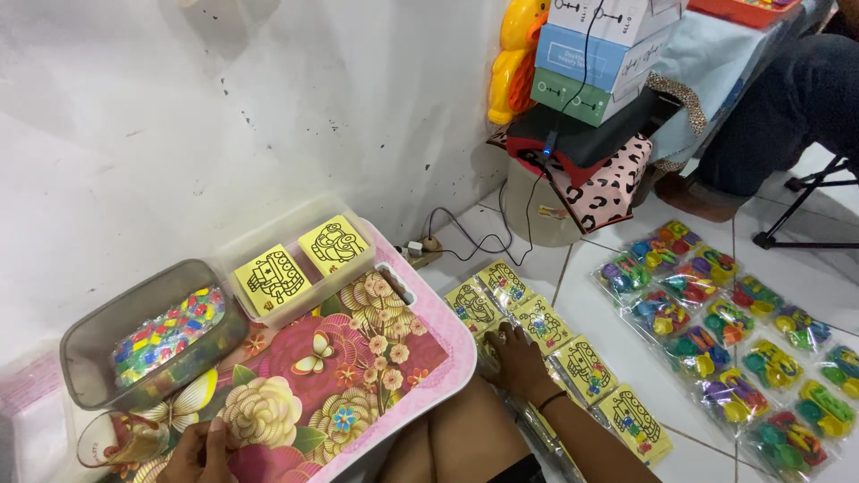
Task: The person sits on the floor and decorates small yellow cards with colorful plastic beads. They pick up a card, place it on a floral mat, and carefully arrange beads onto the printed design. The person then places the decorated card into a clear plastic bag and sets it aside with other finished items.
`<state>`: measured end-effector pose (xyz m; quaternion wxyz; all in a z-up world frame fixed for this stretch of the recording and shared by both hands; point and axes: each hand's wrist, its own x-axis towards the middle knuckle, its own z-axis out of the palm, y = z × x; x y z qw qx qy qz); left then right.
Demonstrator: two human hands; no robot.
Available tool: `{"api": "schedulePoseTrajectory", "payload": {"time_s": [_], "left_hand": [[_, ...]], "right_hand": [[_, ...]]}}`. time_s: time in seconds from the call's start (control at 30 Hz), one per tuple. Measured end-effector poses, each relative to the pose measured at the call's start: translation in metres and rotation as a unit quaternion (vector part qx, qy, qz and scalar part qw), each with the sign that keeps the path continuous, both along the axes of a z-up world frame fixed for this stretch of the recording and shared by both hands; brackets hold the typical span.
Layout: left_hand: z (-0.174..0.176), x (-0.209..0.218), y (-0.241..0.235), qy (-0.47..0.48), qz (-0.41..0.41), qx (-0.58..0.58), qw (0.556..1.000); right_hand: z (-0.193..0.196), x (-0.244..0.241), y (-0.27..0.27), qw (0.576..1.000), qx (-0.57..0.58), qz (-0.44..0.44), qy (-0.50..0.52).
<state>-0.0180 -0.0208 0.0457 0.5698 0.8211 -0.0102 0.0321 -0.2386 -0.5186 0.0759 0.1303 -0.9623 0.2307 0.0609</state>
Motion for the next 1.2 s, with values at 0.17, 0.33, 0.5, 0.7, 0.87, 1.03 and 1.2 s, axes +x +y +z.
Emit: {"api": "schedulePoseTrajectory", "payload": {"time_s": [0.17, 0.33, 0.5, 0.7, 0.87, 1.03, 1.2], "left_hand": [[-0.004, -0.001, -0.002, -0.062, -0.004, -0.032, 0.998], [-0.003, -0.001, -0.002, -0.034, 0.007, -0.019, 0.999], [0.011, -0.005, -0.004, 0.022, 0.015, -0.007, 1.0], [-0.009, 0.002, 0.001, -0.058, -0.006, -0.024, 0.998], [0.002, -0.006, -0.006, -0.069, 0.0, -0.029, 0.997], [-0.01, 0.001, 0.0, -0.064, 0.004, -0.024, 0.998], [-0.035, 0.013, 0.009, -0.073, -0.006, -0.023, 0.997]], "right_hand": [[-0.022, 0.001, -0.007, 0.998, -0.057, 0.0, -0.033], [-0.04, 0.001, -0.015, 0.994, -0.065, -0.006, -0.088], [-0.033, 0.003, -0.013, 0.997, -0.045, -0.001, -0.064], [-0.027, 0.009, -0.027, 0.988, 0.062, -0.098, -0.103], [-0.056, 0.004, -0.083, 0.979, -0.052, -0.141, -0.138], [-0.051, -0.01, -0.113, 0.97, 0.031, -0.217, -0.102], [-0.064, -0.01, -0.127, 0.967, 0.106, -0.232, 0.006]]}}
